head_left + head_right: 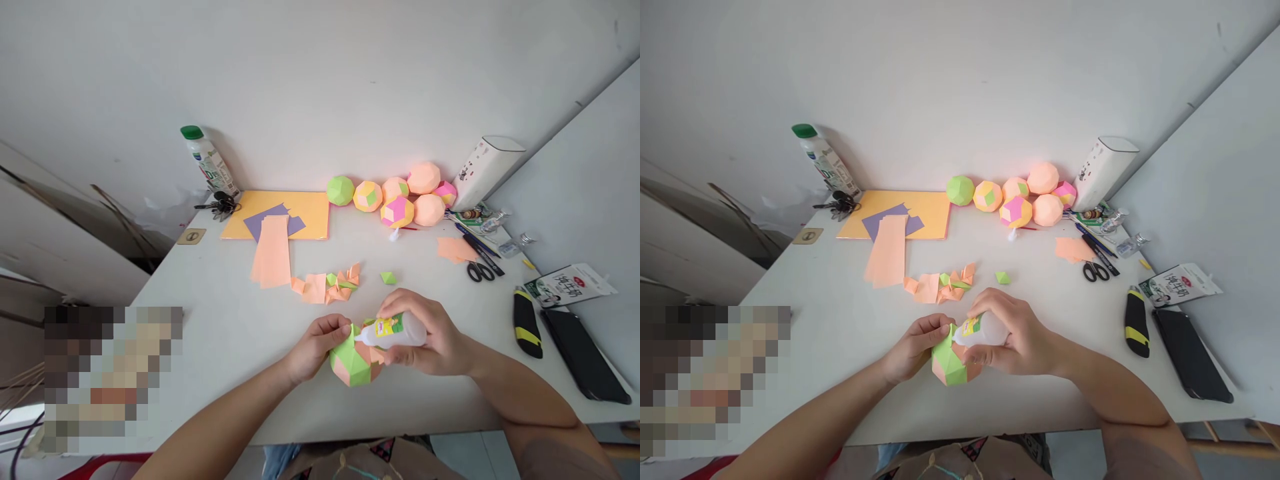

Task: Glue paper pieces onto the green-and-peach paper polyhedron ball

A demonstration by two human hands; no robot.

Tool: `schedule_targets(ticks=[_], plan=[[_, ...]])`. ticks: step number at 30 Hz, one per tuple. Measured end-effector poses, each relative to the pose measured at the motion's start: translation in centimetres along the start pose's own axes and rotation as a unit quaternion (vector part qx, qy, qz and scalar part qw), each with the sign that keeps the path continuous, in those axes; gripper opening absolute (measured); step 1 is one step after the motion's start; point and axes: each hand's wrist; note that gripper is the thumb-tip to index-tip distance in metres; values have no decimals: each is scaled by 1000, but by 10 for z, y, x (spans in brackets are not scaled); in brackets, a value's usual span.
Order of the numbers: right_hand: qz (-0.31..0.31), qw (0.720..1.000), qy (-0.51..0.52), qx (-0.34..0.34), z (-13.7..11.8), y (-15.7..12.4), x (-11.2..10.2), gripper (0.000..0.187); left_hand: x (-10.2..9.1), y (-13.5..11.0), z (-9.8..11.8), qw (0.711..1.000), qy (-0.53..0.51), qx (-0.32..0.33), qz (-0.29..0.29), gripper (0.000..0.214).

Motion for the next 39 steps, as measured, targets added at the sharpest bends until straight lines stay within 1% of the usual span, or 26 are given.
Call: schedule_targets(ticks=[3, 9, 13, 16, 22, 30, 36, 39], plan=[[-4, 1000, -1, 0, -1, 0, 0, 36, 0, 0, 0, 1000, -3, 3, -1, 37], [34, 999, -12, -17, 3, 2, 1, 32, 0, -1, 0, 1000, 3, 1, -7, 36], [28, 999, -12, -12, 2, 1, 0, 33, 0, 0, 0, 1000, 5, 8, -16, 35], [20, 1000, -11, -16, 1, 1, 0, 34, 0, 0, 0, 1000, 4, 9, -10, 34], [39, 999, -25, -19, 1, 2, 1, 31, -1, 0, -1, 1000, 10, 5, -15, 36], [28, 999, -30, -17, 0, 1, 0, 30, -1, 1, 0, 1000, 0, 16, -15, 34], [41, 998, -26, -31, 0, 1, 1, 31, -1, 0, -1, 1000, 5, 9, -13, 34], [36, 999, -28, -28, -1, 1, 2, 30, -1, 0, 0, 1000, 7, 8, -7, 34]])
Point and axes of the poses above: each hand's wrist, its own y-axis towards the middle knuckle, its own x-axis out of the palm, z = x × y, and after that the axes turned 7 degrees about z, right-handed
